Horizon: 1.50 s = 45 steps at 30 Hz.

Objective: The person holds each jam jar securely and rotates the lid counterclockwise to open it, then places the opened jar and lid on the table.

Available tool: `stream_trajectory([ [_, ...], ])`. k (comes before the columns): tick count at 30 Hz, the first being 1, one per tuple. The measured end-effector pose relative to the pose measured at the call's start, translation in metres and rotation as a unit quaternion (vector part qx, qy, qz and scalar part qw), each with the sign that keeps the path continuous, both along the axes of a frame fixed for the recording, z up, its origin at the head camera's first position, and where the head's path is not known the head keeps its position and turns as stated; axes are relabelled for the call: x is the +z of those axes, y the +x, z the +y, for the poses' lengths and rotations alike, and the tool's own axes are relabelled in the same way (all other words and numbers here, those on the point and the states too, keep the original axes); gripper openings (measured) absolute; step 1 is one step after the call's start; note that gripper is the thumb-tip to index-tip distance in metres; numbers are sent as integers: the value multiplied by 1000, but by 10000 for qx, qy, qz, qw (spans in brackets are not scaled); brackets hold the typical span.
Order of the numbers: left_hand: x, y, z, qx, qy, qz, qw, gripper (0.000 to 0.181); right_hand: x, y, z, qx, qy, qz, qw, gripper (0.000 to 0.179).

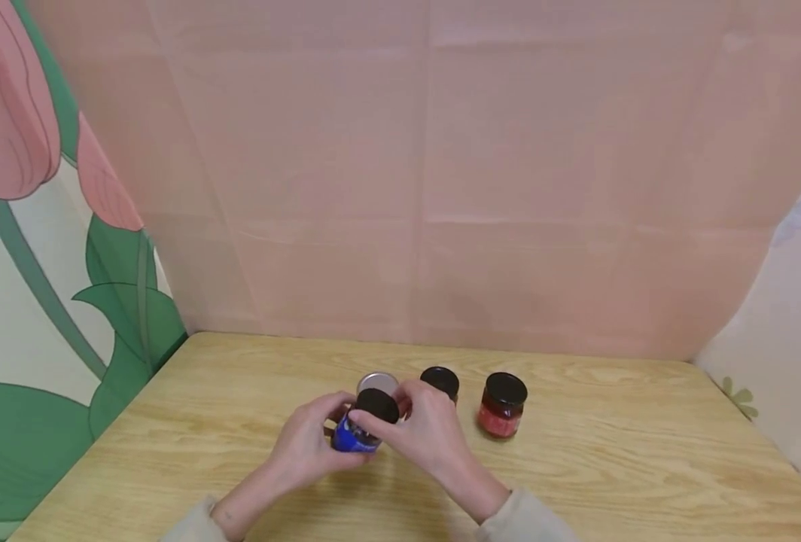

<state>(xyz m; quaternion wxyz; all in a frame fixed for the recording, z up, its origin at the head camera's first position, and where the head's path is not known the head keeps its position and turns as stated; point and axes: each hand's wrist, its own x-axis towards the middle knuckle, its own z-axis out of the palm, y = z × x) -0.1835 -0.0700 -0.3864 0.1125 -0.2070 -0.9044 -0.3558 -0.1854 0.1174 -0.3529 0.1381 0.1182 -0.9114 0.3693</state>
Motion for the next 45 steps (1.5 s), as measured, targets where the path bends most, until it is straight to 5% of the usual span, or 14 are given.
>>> stream_trajectory([
  [12,1,4,8,-77,-247,198,9995,58,-2,0,12,197,-50,-345,9992,34],
  [25,-1,5,8,-125,-362,338,9987,58,-5,-2,17,529,-43,-257,9983,31],
  [45,7,3,12,-100,-193,-53,9997,58,-9,-4,25,830,-358,44,9959,28],
])
